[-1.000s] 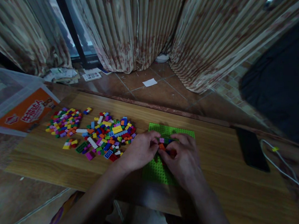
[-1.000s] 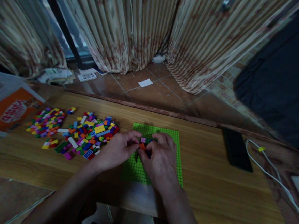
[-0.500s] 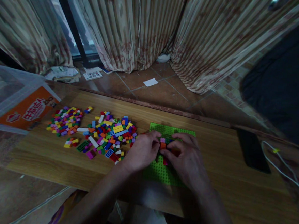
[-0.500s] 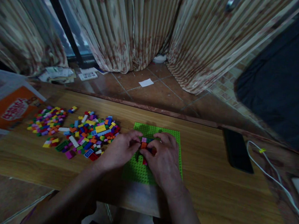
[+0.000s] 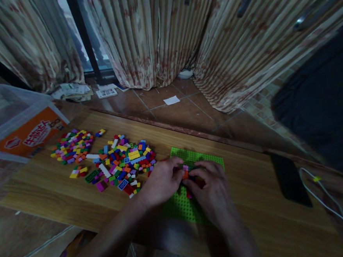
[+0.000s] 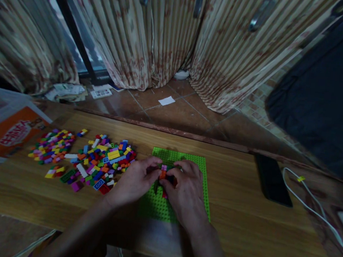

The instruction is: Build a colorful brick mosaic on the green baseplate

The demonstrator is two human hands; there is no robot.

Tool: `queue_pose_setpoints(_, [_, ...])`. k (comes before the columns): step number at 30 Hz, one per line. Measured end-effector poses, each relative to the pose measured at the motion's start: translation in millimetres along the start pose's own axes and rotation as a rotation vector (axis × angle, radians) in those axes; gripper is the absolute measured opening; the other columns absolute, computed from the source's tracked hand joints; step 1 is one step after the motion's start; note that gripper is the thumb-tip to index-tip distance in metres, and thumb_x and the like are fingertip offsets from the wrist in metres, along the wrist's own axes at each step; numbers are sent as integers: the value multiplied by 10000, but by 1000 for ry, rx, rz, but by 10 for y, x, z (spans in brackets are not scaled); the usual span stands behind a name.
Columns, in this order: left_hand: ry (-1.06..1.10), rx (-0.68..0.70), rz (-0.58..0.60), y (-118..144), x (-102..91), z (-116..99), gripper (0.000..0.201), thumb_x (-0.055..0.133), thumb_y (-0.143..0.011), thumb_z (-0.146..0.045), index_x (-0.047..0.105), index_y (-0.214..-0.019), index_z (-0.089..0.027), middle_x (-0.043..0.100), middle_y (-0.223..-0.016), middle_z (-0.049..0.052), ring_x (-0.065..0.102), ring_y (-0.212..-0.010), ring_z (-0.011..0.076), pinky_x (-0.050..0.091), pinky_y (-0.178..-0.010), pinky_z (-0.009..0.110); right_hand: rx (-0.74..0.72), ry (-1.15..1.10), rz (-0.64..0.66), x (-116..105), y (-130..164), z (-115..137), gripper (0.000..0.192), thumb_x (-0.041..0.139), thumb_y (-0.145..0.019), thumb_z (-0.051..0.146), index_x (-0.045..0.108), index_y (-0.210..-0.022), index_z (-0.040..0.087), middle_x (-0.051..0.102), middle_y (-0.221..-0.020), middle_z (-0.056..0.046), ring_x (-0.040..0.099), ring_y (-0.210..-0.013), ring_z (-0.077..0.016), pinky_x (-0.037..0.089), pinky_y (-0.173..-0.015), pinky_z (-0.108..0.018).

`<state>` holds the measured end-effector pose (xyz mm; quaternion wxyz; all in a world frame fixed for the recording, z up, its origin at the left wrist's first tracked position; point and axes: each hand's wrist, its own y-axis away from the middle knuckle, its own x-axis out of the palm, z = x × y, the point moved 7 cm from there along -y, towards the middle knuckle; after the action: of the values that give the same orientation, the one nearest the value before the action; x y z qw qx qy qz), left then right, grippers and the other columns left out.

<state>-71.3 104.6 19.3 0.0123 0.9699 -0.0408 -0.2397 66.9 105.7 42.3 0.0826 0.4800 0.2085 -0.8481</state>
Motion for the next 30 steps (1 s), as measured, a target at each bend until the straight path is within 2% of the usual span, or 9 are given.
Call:
queue_pose_setpoints(4, [25, -14, -1, -2, 1, -12, 267, 544, -853, -147, 649, -1097, -165, 753, -904, 51, 718, -839, 178, 556, -786, 285, -4, -3, 32, 8, -13, -13, 81, 753, -756, 308, 717, -793, 245, 655, -1038, -66, 541, -1043, -284, 458, -885, -478])
queue_pose_setpoints(13, [47, -10, -29, -12, -2, -9, 245, 558, -837, -127, 655, -1060, -164, 754, -928, 49, 719, -841, 173, 558, -796, 281, 4, -11, 11, 17, -11, 3, 47, 738, -764, 279, 705, -767, 246, 656, -1028, -63, 543, -1042, -280, 450, -883, -463])
queue_pose_setpoints(20, [59, -22, -26, -23, 8, -3, 235, 562, -840, -132, 654, -1056, -154, 751, -940, 64, 716, -850, 179, 558, -801, 293, 29, -55, 52, -18, -21, -48, 98, 769, -739, 276, 692, -781, 232, 657, -1019, -56, 545, -1042, -273, 448, -904, -454])
queue_pose_setpoints(26, [80, -22, -32, -29, 4, -19, 231, 564, -831, -123, 649, -1042, -165, 751, -905, 51, 718, -818, 177, 566, -768, 284, 96, -160, -48, -144, -33, -104, 77, 647, -849, 276, 694, -864, 217, 645, -1061, -85, 549, -1051, -256, 461, -907, -438])
queue_pose_setpoints(30, [74, -25, -41, -29, -1, -27, 233, 568, -823, -109, 651, -1035, -159, 751, -918, 62, 718, -844, 184, 562, -790, 290, 108, -193, -13, -72, -33, -55, 98, 688, -816, 265, 713, -909, 246, 638, -1082, -67, 537, -1081, -253, 452, -939, -446])
